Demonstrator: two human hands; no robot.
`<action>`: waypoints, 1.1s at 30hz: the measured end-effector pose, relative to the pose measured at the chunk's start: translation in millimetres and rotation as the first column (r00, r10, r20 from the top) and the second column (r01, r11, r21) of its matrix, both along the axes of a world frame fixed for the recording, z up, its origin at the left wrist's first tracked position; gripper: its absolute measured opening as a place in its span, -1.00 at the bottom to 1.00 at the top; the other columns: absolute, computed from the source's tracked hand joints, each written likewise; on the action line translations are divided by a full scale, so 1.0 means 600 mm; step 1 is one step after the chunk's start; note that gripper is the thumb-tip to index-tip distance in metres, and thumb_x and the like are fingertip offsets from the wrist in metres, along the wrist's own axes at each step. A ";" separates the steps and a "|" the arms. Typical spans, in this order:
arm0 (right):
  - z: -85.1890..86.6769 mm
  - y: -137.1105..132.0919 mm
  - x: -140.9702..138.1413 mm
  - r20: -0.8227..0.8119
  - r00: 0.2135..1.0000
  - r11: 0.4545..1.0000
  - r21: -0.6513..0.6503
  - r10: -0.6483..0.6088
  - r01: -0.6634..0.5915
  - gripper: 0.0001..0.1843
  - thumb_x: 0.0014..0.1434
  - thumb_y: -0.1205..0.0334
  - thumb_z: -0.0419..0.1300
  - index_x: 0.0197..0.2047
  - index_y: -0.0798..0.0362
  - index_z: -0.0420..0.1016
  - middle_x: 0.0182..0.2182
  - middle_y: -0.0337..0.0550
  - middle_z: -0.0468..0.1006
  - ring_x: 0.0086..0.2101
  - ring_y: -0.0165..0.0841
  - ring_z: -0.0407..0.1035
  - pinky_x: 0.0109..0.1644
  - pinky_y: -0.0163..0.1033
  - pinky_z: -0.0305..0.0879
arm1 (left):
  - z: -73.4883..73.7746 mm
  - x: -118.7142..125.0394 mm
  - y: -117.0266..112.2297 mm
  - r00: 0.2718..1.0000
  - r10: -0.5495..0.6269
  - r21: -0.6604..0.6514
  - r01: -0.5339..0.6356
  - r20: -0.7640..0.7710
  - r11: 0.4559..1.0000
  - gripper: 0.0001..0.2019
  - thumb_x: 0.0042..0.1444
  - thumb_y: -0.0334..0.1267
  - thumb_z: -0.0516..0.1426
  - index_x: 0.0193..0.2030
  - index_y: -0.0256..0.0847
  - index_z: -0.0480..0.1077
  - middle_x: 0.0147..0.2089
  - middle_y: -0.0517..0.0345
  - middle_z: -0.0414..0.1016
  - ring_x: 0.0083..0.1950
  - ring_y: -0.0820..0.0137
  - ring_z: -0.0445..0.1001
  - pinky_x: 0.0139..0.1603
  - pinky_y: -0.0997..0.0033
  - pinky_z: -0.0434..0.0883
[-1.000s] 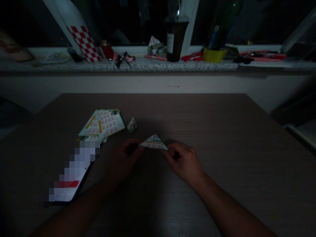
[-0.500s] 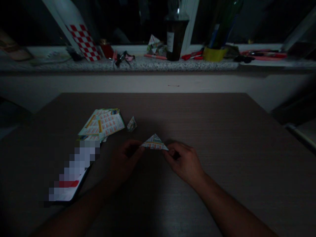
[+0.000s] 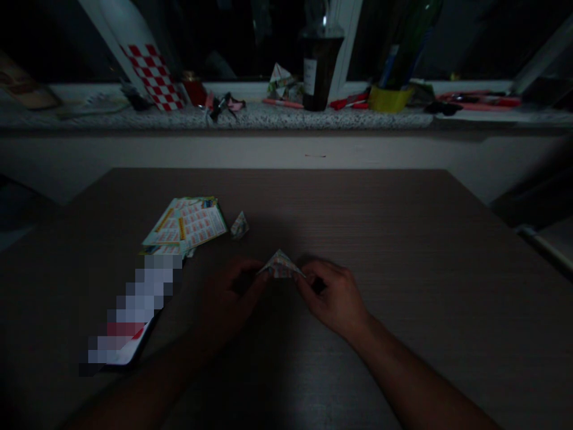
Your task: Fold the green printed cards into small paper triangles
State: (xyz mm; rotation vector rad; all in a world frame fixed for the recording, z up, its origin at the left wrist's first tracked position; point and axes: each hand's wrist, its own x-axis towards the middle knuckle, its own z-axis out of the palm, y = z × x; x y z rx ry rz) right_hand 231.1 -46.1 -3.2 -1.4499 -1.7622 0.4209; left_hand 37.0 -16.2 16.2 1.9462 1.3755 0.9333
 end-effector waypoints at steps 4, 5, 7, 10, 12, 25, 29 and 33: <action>0.001 -0.002 -0.004 -0.018 1.000 1.000 0.013 -0.003 0.004 -0.82 0.20 0.18 0.16 -0.41 0.03 0.45 -0.57 -0.25 0.49 -0.55 -0.43 0.37 -0.45 -0.34 0.28 | -0.013 0.001 -0.001 0.998 -0.034 0.092 0.039 -0.054 0.995 -0.88 0.14 -0.20 0.15 -0.22 -0.14 0.45 -0.27 0.14 0.53 -0.24 0.34 0.48 -0.16 0.33 0.38; 0.001 -0.002 -0.005 -0.024 1.000 1.000 0.015 -0.003 0.003 -0.81 0.21 0.18 0.16 -0.42 0.04 0.45 -0.56 -0.25 0.49 -0.55 -0.42 0.38 -0.45 -0.34 0.28 | -0.015 0.002 -0.002 0.997 -0.043 0.121 0.051 -0.070 0.991 -0.87 0.14 -0.20 0.15 -0.22 -0.15 0.45 -0.26 0.13 0.53 -0.23 0.34 0.48 -0.15 0.31 0.38; 0.001 -0.004 -0.006 -0.027 1.000 1.000 0.017 -0.002 0.002 -0.80 0.22 0.18 0.16 -0.42 0.05 0.47 -0.56 -0.24 0.50 -0.54 -0.42 0.39 -0.44 -0.34 0.27 | -0.017 0.003 -0.004 0.993 -0.053 0.184 0.071 -0.101 0.980 -0.87 0.14 -0.20 0.15 -0.21 -0.16 0.45 -0.24 0.11 0.54 -0.21 0.33 0.48 -0.13 0.29 0.38; 0.002 -0.005 -0.009 -0.026 1.000 1.000 0.018 0.002 -0.002 -0.79 0.22 0.19 0.15 -0.42 0.06 0.48 -0.57 -0.24 0.50 -0.55 -0.42 0.39 -0.44 -0.34 0.28 | -0.017 0.006 -0.007 0.987 -0.065 0.266 0.103 -0.147 0.958 -0.87 0.13 -0.22 0.15 -0.22 -0.18 0.45 -0.24 0.07 0.55 -0.19 0.30 0.49 -0.11 0.26 0.38; 0.003 -0.006 -0.011 -0.030 0.999 1.000 0.022 0.017 -0.016 -0.80 0.23 0.20 0.15 -0.42 0.05 0.48 -0.57 -0.24 0.49 -0.55 -0.43 0.39 -0.44 -0.34 0.28 | -0.016 0.007 -0.009 0.982 -0.072 0.303 0.123 -0.174 0.945 -0.87 0.14 -0.23 0.15 -0.21 -0.18 0.45 -0.23 0.06 0.56 -0.17 0.28 0.49 -0.10 0.25 0.38; 0.009 -0.012 -0.019 -0.063 0.993 0.995 0.015 0.097 -0.096 -0.81 0.22 0.21 0.14 -0.41 0.04 0.46 -0.57 -0.24 0.48 -0.54 -0.42 0.37 -0.48 -0.34 0.26 | -0.020 0.016 -0.015 0.970 -0.162 0.401 0.222 -0.180 0.889 -0.87 0.12 -0.31 0.12 -0.19 -0.18 0.45 -0.24 0.01 0.57 -0.19 0.28 0.53 -0.14 0.25 0.44; 0.010 -0.013 -0.019 -0.061 0.992 0.993 -0.018 0.112 -0.113 -0.76 0.24 0.19 0.11 -0.45 0.05 0.41 -0.60 -0.26 0.41 -0.55 -0.43 0.32 -0.49 -0.34 0.21 | -0.019 0.017 -0.018 0.967 -0.207 0.388 0.250 -0.150 0.887 -0.84 0.08 -0.35 0.13 -0.18 -0.24 0.44 -0.22 -0.03 0.57 -0.18 0.26 0.51 -0.11 0.22 0.44; 0.014 -0.013 -0.019 -0.067 0.982 0.983 -0.050 0.174 -0.177 -0.73 0.27 0.18 0.08 -0.46 0.05 0.38 -0.58 -0.26 0.37 -0.53 -0.42 0.31 -0.46 -0.33 0.23 | -0.021 0.017 -0.020 0.954 -0.267 0.342 0.300 -0.139 0.891 -0.79 0.06 -0.26 0.17 -0.15 -0.23 0.44 -0.19 -0.02 0.57 -0.17 0.23 0.51 -0.10 0.18 0.43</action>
